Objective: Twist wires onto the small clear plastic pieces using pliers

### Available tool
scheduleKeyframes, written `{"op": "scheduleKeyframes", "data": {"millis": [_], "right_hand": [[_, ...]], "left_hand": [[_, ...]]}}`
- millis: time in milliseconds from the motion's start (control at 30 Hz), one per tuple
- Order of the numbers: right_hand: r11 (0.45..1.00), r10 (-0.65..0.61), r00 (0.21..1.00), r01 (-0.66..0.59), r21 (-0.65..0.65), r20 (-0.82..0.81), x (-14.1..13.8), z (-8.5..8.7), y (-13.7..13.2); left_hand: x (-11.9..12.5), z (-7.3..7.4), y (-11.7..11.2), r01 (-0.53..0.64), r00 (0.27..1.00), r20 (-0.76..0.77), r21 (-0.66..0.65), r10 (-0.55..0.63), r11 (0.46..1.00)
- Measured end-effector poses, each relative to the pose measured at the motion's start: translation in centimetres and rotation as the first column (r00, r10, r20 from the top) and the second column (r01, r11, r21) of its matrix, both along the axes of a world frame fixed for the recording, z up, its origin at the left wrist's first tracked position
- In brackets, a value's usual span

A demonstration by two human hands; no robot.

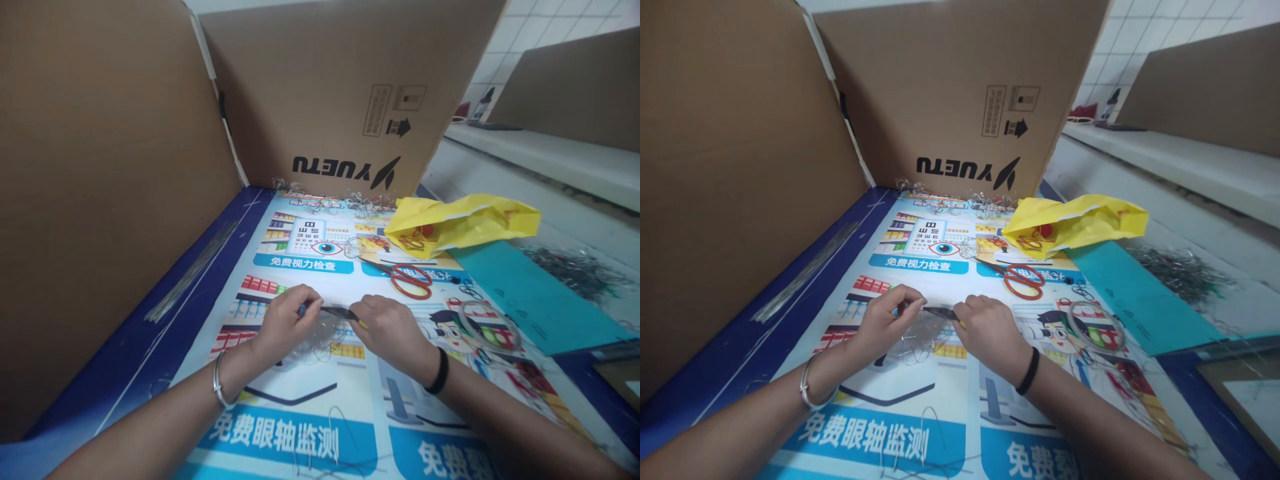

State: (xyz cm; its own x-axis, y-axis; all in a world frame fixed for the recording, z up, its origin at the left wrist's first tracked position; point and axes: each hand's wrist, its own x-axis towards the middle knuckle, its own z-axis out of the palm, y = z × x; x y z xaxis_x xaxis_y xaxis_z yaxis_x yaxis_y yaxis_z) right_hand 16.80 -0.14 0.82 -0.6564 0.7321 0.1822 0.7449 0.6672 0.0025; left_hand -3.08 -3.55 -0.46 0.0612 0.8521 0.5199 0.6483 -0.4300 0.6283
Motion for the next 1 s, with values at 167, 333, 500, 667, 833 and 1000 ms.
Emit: {"op": "scheduleKeyframes", "data": {"millis": [167, 333, 500, 667, 833, 1000], "right_hand": [[1.000, -0.016, 0.999, 0.017, 0.005, -0.042, 0.5, 0.2, 0.4], [0.999, 0.047, 0.993, -0.048, -0.014, -0.105, 1.4, 1.2, 0.6], [0.959, 0.274, 0.962, -0.271, -0.084, 0.017, 1.6, 3.5, -0.6], [0.875, 0.457, 0.883, -0.423, -0.236, 0.110, 1.0, 4.6, -2.6], [0.819, 0.549, 0.827, -0.502, -0.278, 0.125, 0.3, 4.4, -4.4], [0.801, 0.580, 0.805, -0.537, -0.263, 0.124, -0.2, 3.9, -5.3]], "left_hand": [[-0.3, 0.2, 0.4, -0.043, 0.996, 0.079, -0.009, 0.044, 0.999], [-1.0, -0.3, 1.1, -0.081, 0.979, 0.180, -0.068, 0.092, 0.994], [-1.1, -0.9, 1.5, -0.017, 0.962, 0.268, -0.145, 0.055, 0.989], [-0.9, -0.9, 1.5, 0.033, 0.959, 0.283, -0.181, 0.020, 0.983], [-0.9, -1.2, 1.6, 0.067, 0.959, 0.284, -0.169, -0.016, 0.983], [-0.9, -1.6, 1.8, 0.071, 0.965, 0.260, -0.174, -0.024, 0.982]]}}
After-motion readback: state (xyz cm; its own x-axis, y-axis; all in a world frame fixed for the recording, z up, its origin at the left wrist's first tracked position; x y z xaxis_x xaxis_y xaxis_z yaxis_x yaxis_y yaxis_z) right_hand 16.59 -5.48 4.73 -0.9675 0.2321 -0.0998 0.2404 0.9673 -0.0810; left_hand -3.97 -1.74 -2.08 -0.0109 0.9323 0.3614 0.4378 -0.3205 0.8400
